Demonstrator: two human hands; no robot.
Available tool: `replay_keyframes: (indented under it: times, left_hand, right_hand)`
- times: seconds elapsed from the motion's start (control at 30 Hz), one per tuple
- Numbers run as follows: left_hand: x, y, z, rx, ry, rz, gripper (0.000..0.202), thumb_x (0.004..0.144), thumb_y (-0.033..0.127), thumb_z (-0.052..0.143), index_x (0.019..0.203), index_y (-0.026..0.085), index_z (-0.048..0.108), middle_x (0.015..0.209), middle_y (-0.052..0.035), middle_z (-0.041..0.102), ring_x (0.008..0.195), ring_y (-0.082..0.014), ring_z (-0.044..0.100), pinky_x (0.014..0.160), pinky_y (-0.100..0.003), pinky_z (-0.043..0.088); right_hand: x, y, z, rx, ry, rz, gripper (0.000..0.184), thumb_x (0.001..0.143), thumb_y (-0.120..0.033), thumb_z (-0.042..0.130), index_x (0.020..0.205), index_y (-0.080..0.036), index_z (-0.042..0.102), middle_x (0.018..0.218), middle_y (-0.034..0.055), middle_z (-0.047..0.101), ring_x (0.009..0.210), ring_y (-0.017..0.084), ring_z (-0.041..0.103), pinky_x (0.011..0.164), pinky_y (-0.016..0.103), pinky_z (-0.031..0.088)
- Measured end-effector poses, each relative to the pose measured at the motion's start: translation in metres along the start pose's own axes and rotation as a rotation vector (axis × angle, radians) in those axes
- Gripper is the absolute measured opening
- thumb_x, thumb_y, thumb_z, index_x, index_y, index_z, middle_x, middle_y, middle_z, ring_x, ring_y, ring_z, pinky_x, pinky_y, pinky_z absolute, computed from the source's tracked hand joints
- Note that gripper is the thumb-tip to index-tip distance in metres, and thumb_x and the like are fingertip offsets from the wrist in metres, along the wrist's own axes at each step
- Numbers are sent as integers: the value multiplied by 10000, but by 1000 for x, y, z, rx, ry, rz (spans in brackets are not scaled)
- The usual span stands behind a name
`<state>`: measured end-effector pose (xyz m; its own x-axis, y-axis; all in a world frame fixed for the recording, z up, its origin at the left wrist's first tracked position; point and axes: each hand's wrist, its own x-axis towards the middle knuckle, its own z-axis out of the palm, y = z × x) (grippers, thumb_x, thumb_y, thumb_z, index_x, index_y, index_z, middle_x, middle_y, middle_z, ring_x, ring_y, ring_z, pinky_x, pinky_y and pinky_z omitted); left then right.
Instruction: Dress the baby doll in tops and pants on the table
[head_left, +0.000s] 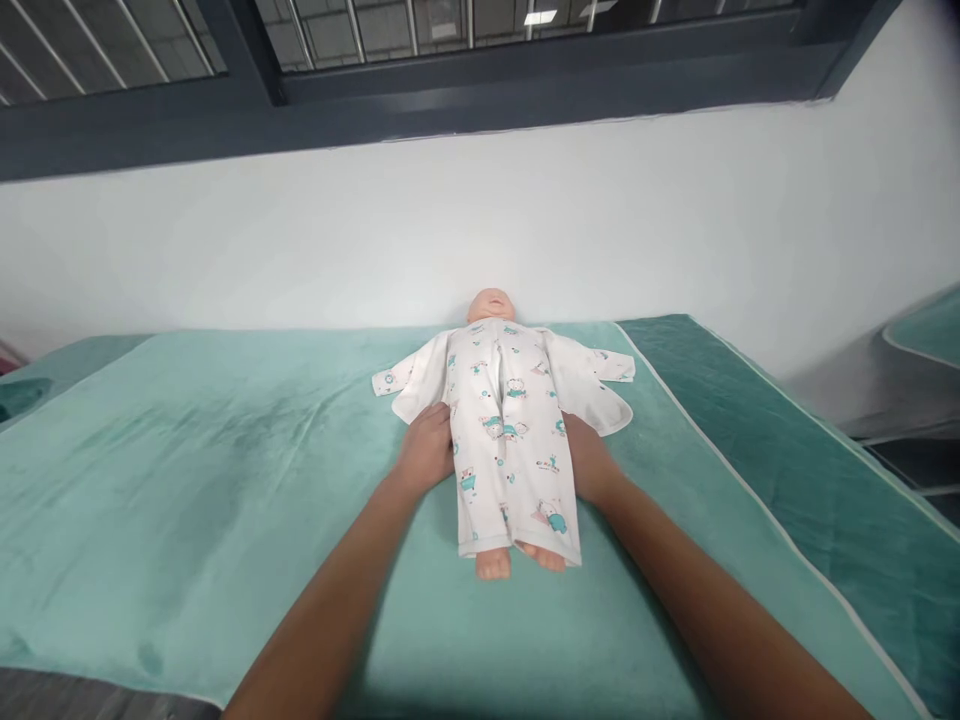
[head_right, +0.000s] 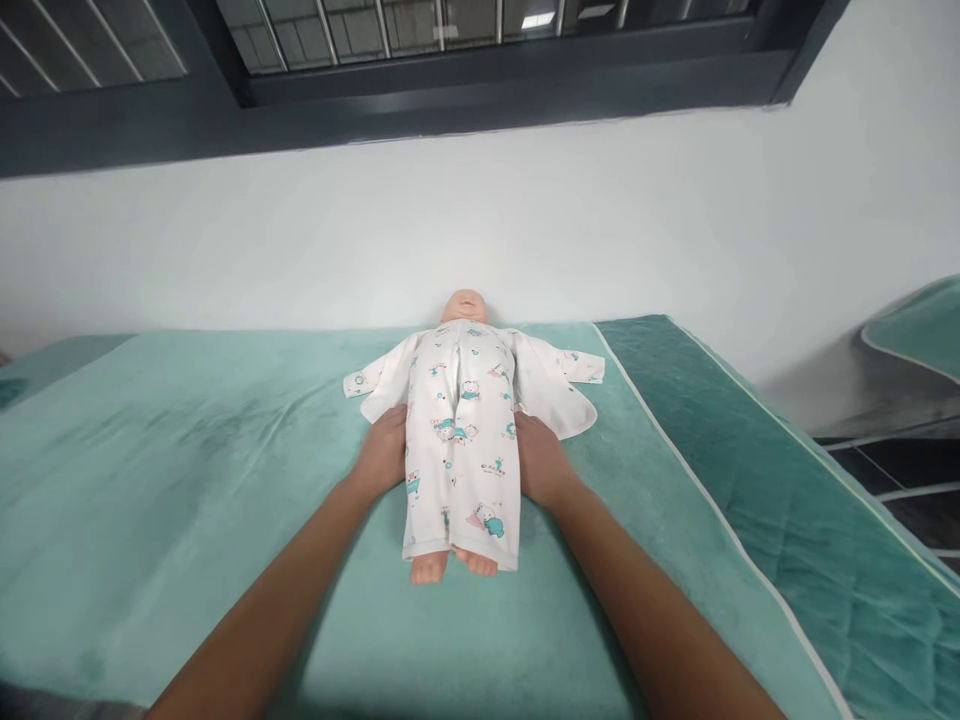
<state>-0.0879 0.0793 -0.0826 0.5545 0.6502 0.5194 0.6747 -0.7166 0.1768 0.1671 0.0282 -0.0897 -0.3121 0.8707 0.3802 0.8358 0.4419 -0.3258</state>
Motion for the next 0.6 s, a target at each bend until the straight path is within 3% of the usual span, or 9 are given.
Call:
replay_keyframes:
  times: [0.2,0.3,0.4,0.53,0.6]
  left_hand:
    - [-11,5,-6,-5,-49,-5,219,791,124,475,598,193,554,654,-65,587,669,-201,528,647,-332,416]
    - [-14,5,-9,-47,-93,-97,249,792,108,443,582,196,543,628,-45,578,650,-185,531,652,-318,403]
    - [-16,3,-10,-108,-61,-254,261,796,108,406,595,200,543,631,-27,582,649,-173,541,632,-297,391]
    - [-15,-4,-10,-199,62,-518,231,785,130,406,687,207,599,733,-15,647,722,-175,586,678,-290,421]
    - [-14,-10,-9,-175,103,-642,210,792,157,425,755,211,624,804,-24,671,784,-194,600,704,-303,434]
  right_hand:
    - [-6,7,1,-6,-99,-69,197,869,-247,514,896,-202,704,1020,119,715,961,280,652,824,356,487]
    - [-8,8,0,46,-107,-66,184,853,-232,527,867,-197,707,951,106,724,906,266,659,786,343,477]
    - [-7,7,-5,175,-74,-18,192,863,-243,509,819,-198,690,857,72,713,828,231,653,730,312,464]
    - [-7,19,-12,279,156,229,220,882,-279,467,865,-213,676,801,27,695,707,179,608,680,287,453]
    - [-8,35,-14,218,319,372,232,867,-304,477,933,-201,674,879,50,697,774,193,614,743,308,467]
